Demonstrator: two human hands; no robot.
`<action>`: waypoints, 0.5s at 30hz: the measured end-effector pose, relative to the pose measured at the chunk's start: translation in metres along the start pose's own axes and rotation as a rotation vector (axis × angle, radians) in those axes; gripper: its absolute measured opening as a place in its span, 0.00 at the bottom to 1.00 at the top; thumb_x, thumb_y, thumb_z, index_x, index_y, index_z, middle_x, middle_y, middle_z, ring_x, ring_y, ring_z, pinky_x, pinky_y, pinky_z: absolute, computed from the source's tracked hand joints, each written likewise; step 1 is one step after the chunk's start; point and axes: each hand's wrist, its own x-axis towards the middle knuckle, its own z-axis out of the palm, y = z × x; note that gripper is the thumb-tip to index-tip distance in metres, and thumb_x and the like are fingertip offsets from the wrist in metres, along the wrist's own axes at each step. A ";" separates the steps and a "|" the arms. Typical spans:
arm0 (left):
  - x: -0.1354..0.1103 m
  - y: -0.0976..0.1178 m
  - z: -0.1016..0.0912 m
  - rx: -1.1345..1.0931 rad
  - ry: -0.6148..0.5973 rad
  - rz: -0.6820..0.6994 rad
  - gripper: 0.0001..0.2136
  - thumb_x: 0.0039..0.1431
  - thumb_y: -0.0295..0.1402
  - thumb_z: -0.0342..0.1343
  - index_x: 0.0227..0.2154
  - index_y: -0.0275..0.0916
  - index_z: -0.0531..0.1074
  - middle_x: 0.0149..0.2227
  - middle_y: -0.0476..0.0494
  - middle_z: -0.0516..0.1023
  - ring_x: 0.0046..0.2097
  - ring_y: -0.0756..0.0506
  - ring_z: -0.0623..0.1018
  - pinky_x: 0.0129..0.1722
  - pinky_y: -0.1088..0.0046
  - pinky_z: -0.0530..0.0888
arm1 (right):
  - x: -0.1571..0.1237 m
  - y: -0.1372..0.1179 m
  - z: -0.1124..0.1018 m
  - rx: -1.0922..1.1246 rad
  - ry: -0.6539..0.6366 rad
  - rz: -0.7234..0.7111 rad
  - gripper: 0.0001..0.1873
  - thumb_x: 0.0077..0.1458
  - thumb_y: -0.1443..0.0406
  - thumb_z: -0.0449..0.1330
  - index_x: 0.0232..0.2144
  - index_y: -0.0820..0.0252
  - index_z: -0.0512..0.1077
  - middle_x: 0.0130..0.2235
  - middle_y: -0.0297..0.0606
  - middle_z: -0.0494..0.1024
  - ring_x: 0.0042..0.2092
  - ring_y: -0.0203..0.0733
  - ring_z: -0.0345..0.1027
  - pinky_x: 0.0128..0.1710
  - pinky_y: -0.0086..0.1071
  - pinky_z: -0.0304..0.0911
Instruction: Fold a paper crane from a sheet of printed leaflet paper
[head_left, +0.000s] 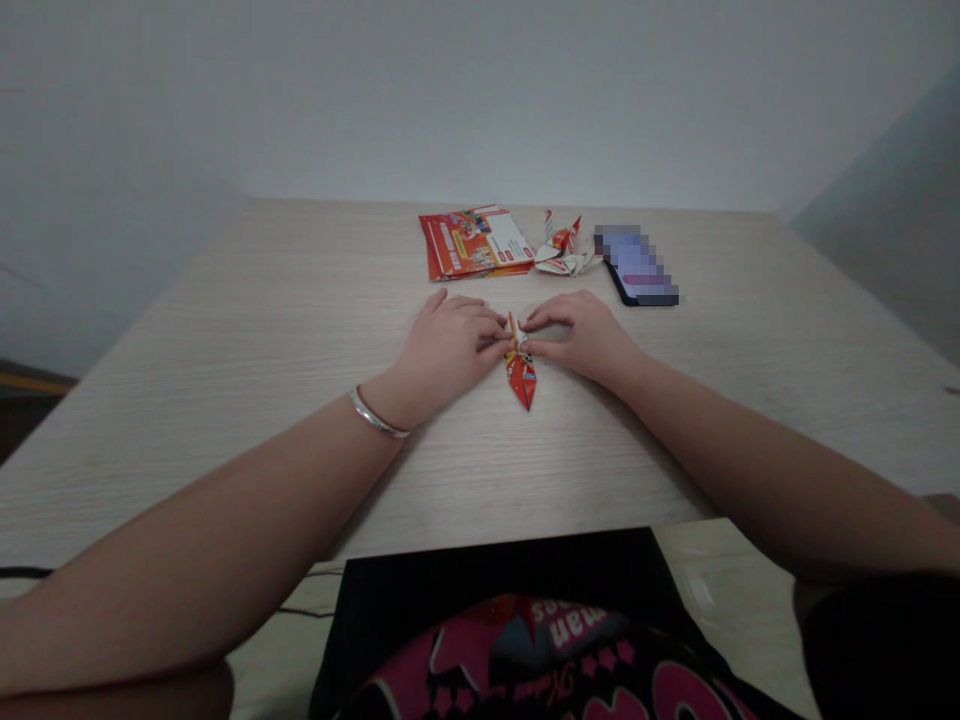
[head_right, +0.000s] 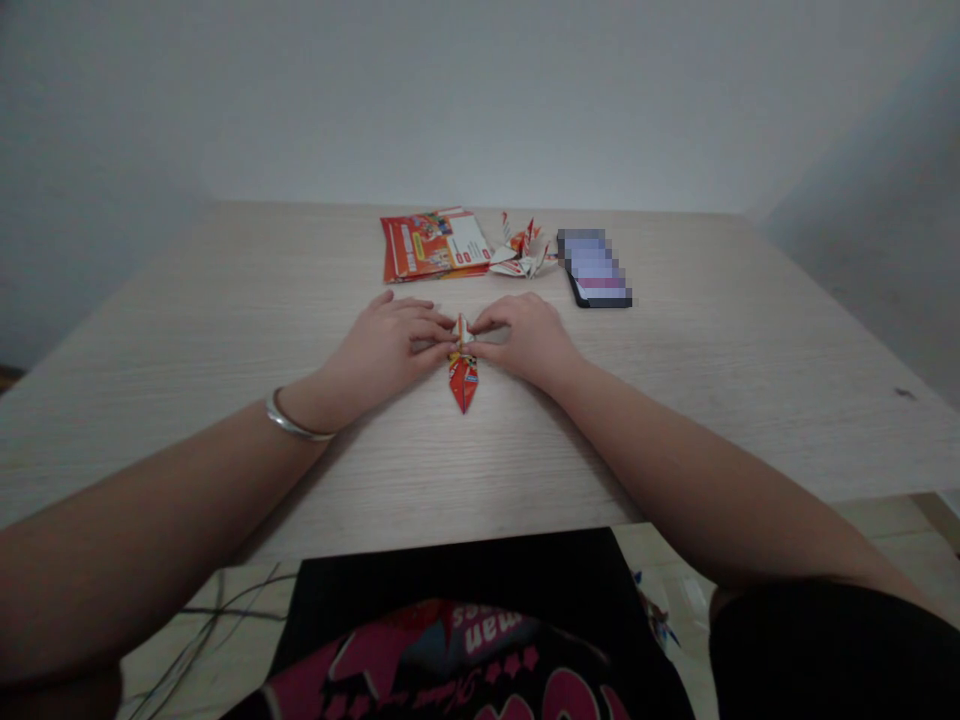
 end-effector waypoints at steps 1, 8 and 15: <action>0.000 0.001 0.000 -0.009 -0.007 -0.005 0.10 0.71 0.36 0.57 0.40 0.41 0.84 0.53 0.42 0.85 0.59 0.36 0.79 0.69 0.41 0.61 | 0.000 0.001 0.000 -0.013 -0.001 -0.012 0.10 0.54 0.55 0.74 0.35 0.52 0.85 0.42 0.38 0.88 0.48 0.51 0.80 0.55 0.47 0.67; 0.003 -0.001 0.003 -0.006 -0.023 -0.001 0.10 0.70 0.36 0.57 0.43 0.38 0.81 0.54 0.36 0.82 0.58 0.35 0.78 0.63 0.49 0.68 | -0.001 0.000 -0.001 -0.060 -0.021 -0.047 0.09 0.57 0.56 0.72 0.35 0.54 0.85 0.44 0.39 0.88 0.50 0.52 0.79 0.56 0.47 0.65; 0.005 -0.003 0.008 -0.020 -0.026 0.027 0.13 0.72 0.39 0.53 0.45 0.37 0.80 0.53 0.35 0.80 0.57 0.35 0.77 0.59 0.52 0.70 | -0.002 -0.004 -0.003 -0.125 -0.074 -0.022 0.09 0.59 0.57 0.70 0.38 0.55 0.82 0.46 0.41 0.86 0.53 0.53 0.76 0.56 0.47 0.63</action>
